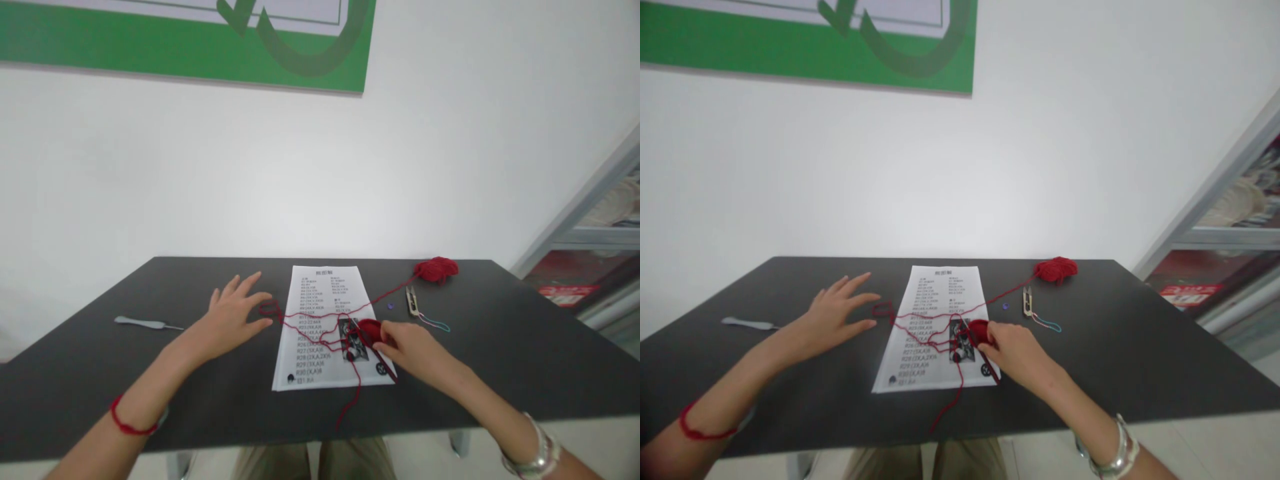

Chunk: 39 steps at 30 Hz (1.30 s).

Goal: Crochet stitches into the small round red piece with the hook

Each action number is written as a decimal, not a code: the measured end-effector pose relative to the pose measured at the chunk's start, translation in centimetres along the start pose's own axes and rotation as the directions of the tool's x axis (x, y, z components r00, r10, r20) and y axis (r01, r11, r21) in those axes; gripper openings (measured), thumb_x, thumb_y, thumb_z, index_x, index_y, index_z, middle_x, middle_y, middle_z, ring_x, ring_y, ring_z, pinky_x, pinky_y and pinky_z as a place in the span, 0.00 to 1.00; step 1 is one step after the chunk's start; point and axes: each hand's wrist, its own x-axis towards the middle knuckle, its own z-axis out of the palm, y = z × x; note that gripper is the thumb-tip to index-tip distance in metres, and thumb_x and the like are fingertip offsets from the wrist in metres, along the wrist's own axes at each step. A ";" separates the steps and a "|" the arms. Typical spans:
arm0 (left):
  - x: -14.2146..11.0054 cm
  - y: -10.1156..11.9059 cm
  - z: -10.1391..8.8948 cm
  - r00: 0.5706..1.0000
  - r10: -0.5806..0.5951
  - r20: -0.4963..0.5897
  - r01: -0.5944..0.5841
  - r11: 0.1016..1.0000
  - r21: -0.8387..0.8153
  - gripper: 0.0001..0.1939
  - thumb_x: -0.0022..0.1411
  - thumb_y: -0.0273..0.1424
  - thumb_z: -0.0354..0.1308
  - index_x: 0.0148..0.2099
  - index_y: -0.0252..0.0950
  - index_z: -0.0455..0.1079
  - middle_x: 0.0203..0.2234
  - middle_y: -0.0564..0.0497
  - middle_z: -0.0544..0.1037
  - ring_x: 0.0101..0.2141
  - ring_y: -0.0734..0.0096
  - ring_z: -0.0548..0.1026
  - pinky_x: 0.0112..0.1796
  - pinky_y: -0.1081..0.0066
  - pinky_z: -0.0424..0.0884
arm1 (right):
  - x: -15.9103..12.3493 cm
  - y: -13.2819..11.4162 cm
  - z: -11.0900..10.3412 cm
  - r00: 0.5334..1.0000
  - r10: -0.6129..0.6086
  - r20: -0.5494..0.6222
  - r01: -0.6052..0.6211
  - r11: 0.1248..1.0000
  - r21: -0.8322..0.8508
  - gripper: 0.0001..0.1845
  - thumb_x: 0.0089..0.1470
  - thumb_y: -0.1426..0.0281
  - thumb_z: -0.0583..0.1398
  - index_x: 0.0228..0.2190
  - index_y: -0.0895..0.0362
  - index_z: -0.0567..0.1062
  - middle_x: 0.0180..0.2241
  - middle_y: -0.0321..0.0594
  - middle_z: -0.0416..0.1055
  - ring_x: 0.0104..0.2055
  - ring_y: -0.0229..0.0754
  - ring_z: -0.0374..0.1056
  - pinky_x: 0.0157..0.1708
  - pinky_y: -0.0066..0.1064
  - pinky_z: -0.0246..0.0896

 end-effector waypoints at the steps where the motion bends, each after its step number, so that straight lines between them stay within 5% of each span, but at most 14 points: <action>1: 0.1 1.1 0.7 0.999 0.028 0.022 -0.029 1.000 0.001 0.20 0.57 0.40 0.59 0.52 0.43 0.73 0.64 0.41 0.59 0.61 0.35 0.56 0.54 0.32 0.52 | -0.1 -0.7 0.6 0.999 0.040 -0.019 -0.041 0.997 -0.060 0.07 0.57 0.68 0.57 0.30 0.58 0.71 0.29 0.46 0.76 0.31 0.50 0.72 0.28 0.32 0.51; 4: 0.9 5.1 2.7 0.983 0.183 -0.019 -0.184 0.973 -0.137 0.16 0.62 0.32 0.53 0.51 0.39 0.72 0.57 0.40 0.69 0.57 0.49 0.65 0.58 0.40 0.50 | 0.0 -1.8 2.1 0.993 0.108 -0.037 -0.112 0.988 -0.110 0.06 0.57 0.72 0.55 0.34 0.60 0.71 0.35 0.53 0.78 0.35 0.53 0.75 0.28 0.33 0.51; 6: 1.7 7.3 3.9 0.973 0.228 -0.016 -0.220 0.914 -0.341 0.14 0.60 0.29 0.54 0.48 0.37 0.73 0.50 0.41 0.75 0.53 0.54 0.69 0.56 0.48 0.58 | 0.1 -1.8 2.7 0.991 0.125 -0.044 -0.128 0.987 -0.095 0.05 0.57 0.74 0.55 0.32 0.60 0.71 0.34 0.53 0.78 0.35 0.53 0.75 0.29 0.33 0.51; 9: 3.0 9.1 5.1 0.973 0.230 -0.003 -0.197 0.829 -0.524 0.14 0.58 0.26 0.55 0.46 0.33 0.74 0.45 0.40 0.78 0.48 0.55 0.73 0.52 0.54 0.65 | -0.2 -0.9 2.5 0.989 0.128 -0.071 -0.132 0.990 -0.042 0.06 0.58 0.74 0.53 0.30 0.58 0.69 0.30 0.47 0.77 0.32 0.48 0.74 0.29 0.31 0.52; 13: 4.0 10.0 5.4 0.975 0.221 -0.026 -0.188 0.756 -0.627 0.19 0.59 0.28 0.57 0.53 0.33 0.69 0.50 0.39 0.76 0.52 0.57 0.72 0.54 0.57 0.64 | -1.4 -0.1 1.0 0.972 0.065 -0.225 -0.023 0.982 0.187 0.07 0.58 0.70 0.52 0.26 0.54 0.63 0.22 0.36 0.68 0.25 0.41 0.66 0.26 0.29 0.51; 16: 4.1 11.2 4.7 0.957 0.282 -0.064 -0.216 0.548 -0.808 0.25 0.55 0.30 0.61 0.56 0.36 0.66 0.53 0.41 0.74 0.54 0.60 0.70 0.55 0.61 0.64 | -1.9 -0.7 -0.7 0.956 -0.001 -0.293 0.108 0.930 0.350 0.09 0.56 0.69 0.52 0.24 0.53 0.60 0.20 0.31 0.61 0.22 0.37 0.59 0.24 0.27 0.49; 18: 3.8 12.3 3.9 0.955 0.286 -0.076 -0.183 0.370 -0.911 0.17 0.55 0.32 0.61 0.48 0.35 0.71 0.47 0.42 0.77 0.49 0.60 0.74 0.51 0.61 0.66 | -2.1 -1.5 -1.7 0.954 -0.033 -0.299 0.161 0.896 0.414 0.09 0.56 0.69 0.52 0.24 0.54 0.60 0.19 0.30 0.60 0.21 0.36 0.57 0.23 0.27 0.49; 20: 3.3 13.3 3.2 0.972 0.234 -0.006 -0.068 0.258 -0.964 0.14 0.54 0.34 0.63 0.42 0.34 0.72 0.39 0.43 0.79 0.38 0.62 0.77 0.43 0.62 0.70 | -2.1 -2.5 -2.6 0.951 -0.054 -0.305 0.194 0.871 0.452 0.09 0.55 0.70 0.53 0.24 0.54 0.61 0.19 0.29 0.59 0.21 0.34 0.56 0.22 0.26 0.48; 24: 2.3 14.2 2.0 0.989 0.122 0.080 0.067 0.112 -0.991 0.16 0.48 0.33 0.66 0.41 0.34 0.73 0.36 0.48 0.79 0.34 0.66 0.75 0.39 0.66 0.70 | -2.1 -4.2 -3.6 0.940 -0.044 -0.340 0.234 0.806 0.543 0.05 0.52 0.71 0.56 0.25 0.56 0.65 0.17 0.27 0.58 0.19 0.32 0.53 0.21 0.25 0.46; 26: 1.8 14.1 1.5 0.991 0.100 0.086 0.075 0.113 -0.991 0.11 0.49 0.32 0.65 0.37 0.34 0.76 0.33 0.49 0.80 0.35 0.67 0.75 0.40 0.67 0.69 | -2.2 -4.8 -3.9 0.955 -0.014 -0.297 0.222 0.700 0.679 0.04 0.51 0.69 0.58 0.31 0.56 0.68 0.15 0.24 0.56 0.17 0.31 0.51 0.18 0.24 0.45; 29: 1.4 13.9 0.7 0.997 0.029 0.065 0.061 0.123 -0.991 0.07 0.49 0.32 0.64 0.32 0.34 0.77 0.30 0.49 0.80 0.34 0.66 0.74 0.40 0.67 0.68 | -2.3 -5.3 -4.3 0.986 -0.031 -0.165 0.162 0.422 0.892 0.13 0.52 0.65 0.61 0.39 0.56 0.68 0.13 0.22 0.58 0.12 0.29 0.49 0.12 0.20 0.43; 34: 0.6 14.1 -0.2 0.997 0.018 0.069 0.067 0.099 -0.993 0.08 0.48 0.35 0.65 0.28 0.35 0.78 0.25 0.50 0.79 0.30 0.67 0.72 0.36 0.69 0.67 | -2.1 -5.1 -4.5 0.975 -0.222 0.000 -0.007 -0.029 1.000 0.12 0.49 0.64 0.64 0.33 0.58 0.73 0.16 0.29 0.67 0.11 0.29 0.55 0.08 0.19 0.48; 37: 0.3 14.4 -0.5 0.998 0.009 0.066 0.066 0.015 -0.998 0.10 0.47 0.37 0.66 0.27 0.35 0.76 0.23 0.52 0.77 0.27 0.71 0.70 0.33 0.71 0.66 | -2.0 -5.3 -4.4 0.969 -0.247 -0.027 -0.032 -0.231 0.972 0.13 0.46 0.67 0.65 0.36 0.57 0.75 0.22 0.33 0.69 0.16 0.31 0.61 0.10 0.19 0.52; 39: 0.2 14.6 -0.7 0.999 -0.013 0.047 0.047 0.001 -0.999 0.11 0.48 0.38 0.65 0.27 0.35 0.75 0.22 0.53 0.76 0.26 0.72 0.69 0.31 0.72 0.65 | -1.8 -5.9 -4.1 0.969 -0.217 -0.118 0.053 -0.281 0.958 0.16 0.42 0.69 0.67 0.37 0.56 0.76 0.24 0.33 0.69 0.19 0.30 0.60 0.12 0.19 0.52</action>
